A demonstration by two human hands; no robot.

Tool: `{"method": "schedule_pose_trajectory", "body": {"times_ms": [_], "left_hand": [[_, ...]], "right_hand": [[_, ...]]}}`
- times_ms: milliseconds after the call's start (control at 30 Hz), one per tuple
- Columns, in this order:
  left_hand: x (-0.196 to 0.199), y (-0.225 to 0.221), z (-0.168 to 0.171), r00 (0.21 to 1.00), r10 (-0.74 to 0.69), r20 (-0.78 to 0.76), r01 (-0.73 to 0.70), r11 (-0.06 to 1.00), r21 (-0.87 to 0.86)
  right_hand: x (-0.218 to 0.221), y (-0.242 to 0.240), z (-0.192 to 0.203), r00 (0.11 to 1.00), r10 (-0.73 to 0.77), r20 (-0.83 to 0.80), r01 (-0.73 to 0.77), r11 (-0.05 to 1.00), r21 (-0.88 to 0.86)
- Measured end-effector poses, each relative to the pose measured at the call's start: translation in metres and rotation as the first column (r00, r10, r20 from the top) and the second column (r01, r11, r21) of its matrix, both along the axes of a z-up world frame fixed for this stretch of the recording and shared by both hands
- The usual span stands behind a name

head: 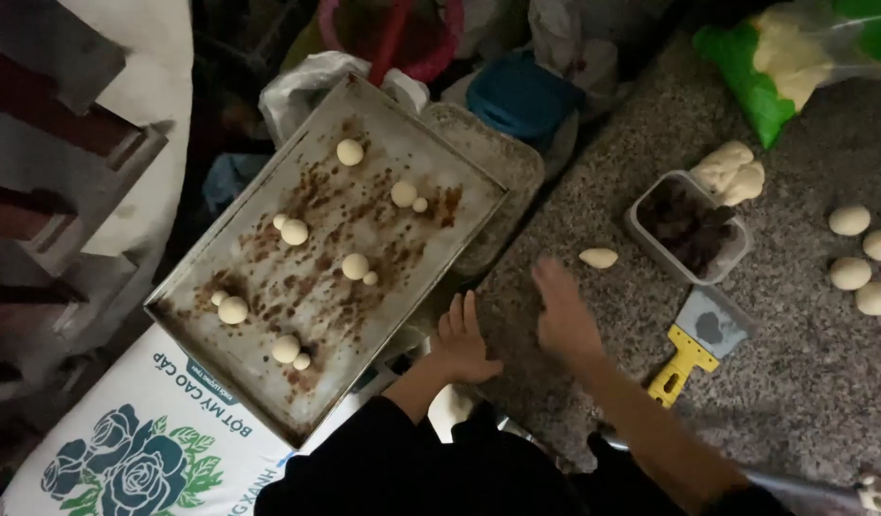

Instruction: Creating small figures out of dough by pinching off pieces, rolling them, and attaching them to larger dough balls on a baking tray.

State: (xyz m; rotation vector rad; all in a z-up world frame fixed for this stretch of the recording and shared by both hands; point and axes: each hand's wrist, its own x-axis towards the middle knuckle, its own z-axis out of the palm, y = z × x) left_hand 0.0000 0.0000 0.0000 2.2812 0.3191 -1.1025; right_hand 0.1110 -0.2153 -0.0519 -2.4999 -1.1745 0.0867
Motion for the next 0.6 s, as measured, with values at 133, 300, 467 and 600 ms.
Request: {"method": "schedule_pose_trajectory", "body": {"times_ms": [133, 300, 467, 600], "left_hand": [[0.000, 0.000, 0.010, 0.999, 0.044, -0.015, -0.045, 0.998, -0.053], [0.003, 0.002, 0.003, 0.995, 0.045, -0.087, -0.051, 0.997, -0.066], [0.001, 0.001, 0.001, 0.999, 0.017, -0.049, -0.020, 0.998, -0.065], [0.006, -0.001, 0.000, 0.997, 0.020, -0.072, -0.019, 1.000, 0.021]], "right_hand": [[-0.005, 0.061, 0.028, 0.936, -0.268, -0.230, 0.274, 0.962, -0.007], [-0.062, 0.023, -0.036, 0.979, 0.051, -0.196, -0.091, 0.976, -0.198], [-0.001, 0.037, 0.024, 0.983, -0.148, -0.106, 0.114, 0.954, -0.276], [-0.018, 0.074, -0.022, 0.995, -0.097, 0.004, 0.097, 0.993, -0.065]]}}
